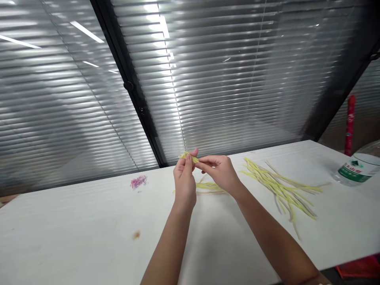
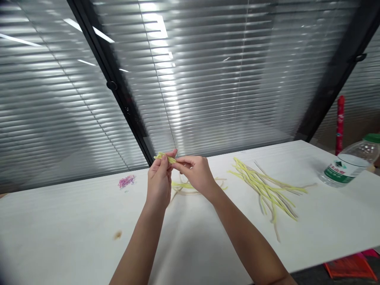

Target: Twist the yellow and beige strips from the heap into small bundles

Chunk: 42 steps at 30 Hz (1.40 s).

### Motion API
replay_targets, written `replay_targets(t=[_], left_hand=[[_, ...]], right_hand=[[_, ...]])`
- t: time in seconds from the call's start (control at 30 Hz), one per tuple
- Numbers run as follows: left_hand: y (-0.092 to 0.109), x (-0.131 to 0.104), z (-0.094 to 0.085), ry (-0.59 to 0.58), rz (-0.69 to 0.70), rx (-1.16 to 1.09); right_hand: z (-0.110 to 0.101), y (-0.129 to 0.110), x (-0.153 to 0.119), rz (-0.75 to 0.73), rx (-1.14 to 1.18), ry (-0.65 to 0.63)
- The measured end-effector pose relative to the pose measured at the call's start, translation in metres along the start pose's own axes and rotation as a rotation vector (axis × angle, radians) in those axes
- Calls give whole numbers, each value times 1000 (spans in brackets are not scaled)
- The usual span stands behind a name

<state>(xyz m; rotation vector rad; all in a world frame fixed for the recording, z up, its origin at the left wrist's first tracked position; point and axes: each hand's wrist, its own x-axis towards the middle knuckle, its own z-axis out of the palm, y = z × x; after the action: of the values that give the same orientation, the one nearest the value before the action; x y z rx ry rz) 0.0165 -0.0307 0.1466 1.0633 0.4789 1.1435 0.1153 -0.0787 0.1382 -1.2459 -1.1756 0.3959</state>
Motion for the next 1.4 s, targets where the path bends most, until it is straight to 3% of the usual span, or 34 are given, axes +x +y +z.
replay_targets(t=[0.37, 0.5, 0.57, 0.63, 0.7, 0.77, 1.13, 1.4], left_hand=[[9, 3, -3, -74, -17, -6], [13, 5, -8, 10, 184, 44], [17, 7, -11, 70, 326, 136], [20, 8, -15, 107, 394, 212], [23, 9, -18, 108, 382, 242], [24, 9, -20, 89, 343, 260], [23, 7, -18, 6, 353, 290], [22, 11, -23, -14, 306, 271]], right_hand=[[2, 4, 2, 16, 150, -55], [5, 20, 8, 84, 219, -129], [6, 31, 10, 161, 81, -228], [7, 43, 10, 212, -296, -377], [9, 53, 9, 258, -698, -534], [12, 61, 8, 318, -903, -620], [13, 86, 17, 404, -970, -672], [-2, 83, 20, 308, -881, -565]])
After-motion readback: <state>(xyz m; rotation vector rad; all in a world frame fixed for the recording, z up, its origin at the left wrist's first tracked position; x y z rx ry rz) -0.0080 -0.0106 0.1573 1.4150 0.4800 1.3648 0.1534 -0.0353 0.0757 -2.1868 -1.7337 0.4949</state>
